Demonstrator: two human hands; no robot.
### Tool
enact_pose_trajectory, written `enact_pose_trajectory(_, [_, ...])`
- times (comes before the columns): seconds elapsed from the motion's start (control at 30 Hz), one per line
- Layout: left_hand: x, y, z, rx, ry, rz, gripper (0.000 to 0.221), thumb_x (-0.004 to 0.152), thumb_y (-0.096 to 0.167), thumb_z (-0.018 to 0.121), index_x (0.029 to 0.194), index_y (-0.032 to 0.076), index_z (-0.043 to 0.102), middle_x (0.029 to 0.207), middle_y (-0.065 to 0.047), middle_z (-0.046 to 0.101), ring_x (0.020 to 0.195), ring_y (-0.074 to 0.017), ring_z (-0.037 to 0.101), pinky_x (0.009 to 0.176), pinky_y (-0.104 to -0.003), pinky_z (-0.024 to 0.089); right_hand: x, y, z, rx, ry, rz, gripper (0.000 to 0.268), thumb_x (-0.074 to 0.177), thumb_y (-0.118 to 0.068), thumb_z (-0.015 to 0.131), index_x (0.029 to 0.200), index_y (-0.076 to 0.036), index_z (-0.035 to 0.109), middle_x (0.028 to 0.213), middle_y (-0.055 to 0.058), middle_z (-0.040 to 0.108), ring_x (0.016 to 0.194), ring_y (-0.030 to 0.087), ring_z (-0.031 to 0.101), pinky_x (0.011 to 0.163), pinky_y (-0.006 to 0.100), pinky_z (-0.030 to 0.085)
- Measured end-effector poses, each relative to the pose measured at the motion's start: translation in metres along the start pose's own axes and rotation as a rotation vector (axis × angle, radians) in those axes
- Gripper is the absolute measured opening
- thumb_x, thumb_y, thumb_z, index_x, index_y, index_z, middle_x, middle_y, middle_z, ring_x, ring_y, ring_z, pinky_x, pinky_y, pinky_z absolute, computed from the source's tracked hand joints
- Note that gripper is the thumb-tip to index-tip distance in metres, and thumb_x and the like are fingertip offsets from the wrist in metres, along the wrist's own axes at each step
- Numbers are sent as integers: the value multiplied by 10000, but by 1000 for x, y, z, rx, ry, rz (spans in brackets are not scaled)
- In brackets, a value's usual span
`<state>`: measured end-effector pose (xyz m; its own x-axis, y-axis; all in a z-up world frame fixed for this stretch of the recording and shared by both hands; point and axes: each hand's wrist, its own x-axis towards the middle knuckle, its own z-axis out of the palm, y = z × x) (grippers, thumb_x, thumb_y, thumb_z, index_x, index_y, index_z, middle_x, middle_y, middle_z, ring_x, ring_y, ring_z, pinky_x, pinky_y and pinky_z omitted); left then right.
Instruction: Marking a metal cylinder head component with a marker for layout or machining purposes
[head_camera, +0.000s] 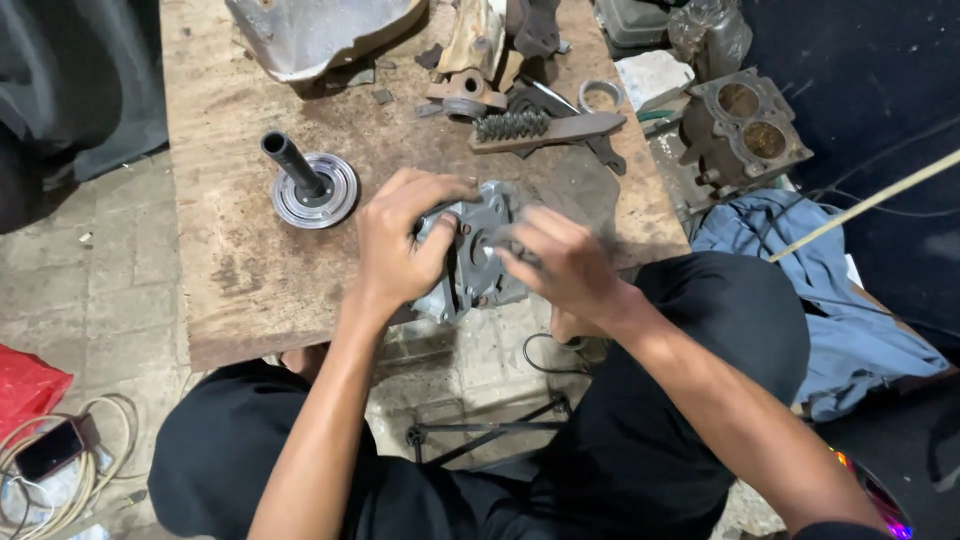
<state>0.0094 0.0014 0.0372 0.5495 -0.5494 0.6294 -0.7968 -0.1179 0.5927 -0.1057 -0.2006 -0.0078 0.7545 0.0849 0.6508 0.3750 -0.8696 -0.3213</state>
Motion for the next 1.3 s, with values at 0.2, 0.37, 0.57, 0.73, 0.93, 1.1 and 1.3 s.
enact_pose_trajectory(0.2, [0, 5, -1, -41, 132, 13, 160, 877, 245, 574, 809, 192, 709, 959, -9, 787, 887, -270, 719, 813, -349, 565, 5, -3, -3, -57, -161, -104, 130, 948, -227, 756, 963, -104, 717, 831, 65, 644, 752, 290, 720, 625, 365, 584])
enact_pose_trajectory(0.37, [-1, 3, 2, -128, 147, 70, 176, 879, 228, 577, 763, 171, 695, 936, -59, 793, 825, -323, 718, 815, -389, 572, -12, 5, 3, -52, -170, -133, 182, 968, -218, 716, 1048, -55, 709, 995, 168, 728, 901, 368, 753, 639, 416, 600])
enact_pose_trajectory(0.57, [3, 1, 0, -158, 141, 81, 173, 872, 226, 572, 767, 152, 687, 946, -74, 791, 798, -338, 700, 787, -415, 572, -12, 54, 16, -156, -159, -496, 167, 1024, -283, 647, 1057, -130, 706, 1104, 127, 724, 1035, 311, 736, 773, 375, 595])
enact_pose_trajectory(0.73, [1, 4, 2, -167, 160, 63, 170, 870, 215, 576, 757, 157, 690, 941, -68, 798, 799, -330, 707, 808, -404, 569, -30, 49, 32, -26, -122, -394, 203, 1006, -265, 685, 1058, -69, 698, 1081, 153, 718, 1010, 340, 739, 705, 376, 601])
enact_pose_trajectory(0.93, [1, 1, 2, -185, 168, 68, 184, 873, 201, 560, 749, 155, 688, 934, -77, 797, 799, -331, 704, 840, -409, 566, 0, 37, 9, -38, -93, -440, 188, 1020, -263, 664, 1002, -77, 676, 963, 131, 679, 853, 316, 713, 625, 365, 583])
enact_pose_trajectory(1.1, [2, 10, -3, -202, 189, 58, 204, 880, 176, 539, 749, 149, 693, 917, -88, 791, 804, -340, 710, 854, -422, 568, 2, 21, 4, 28, -121, -414, 172, 989, -233, 696, 911, -83, 661, 866, 105, 644, 781, 319, 695, 562, 372, 556])
enact_pose_trajectory(1.3, [5, 15, -4, -230, 191, 8, 174, 839, 102, 584, 724, 163, 699, 898, -80, 793, 832, -349, 726, 879, -431, 569, 6, 19, 3, 28, -143, -392, 226, 989, -269, 695, 866, -89, 637, 757, 71, 552, 682, 311, 634, 488, 397, 506])
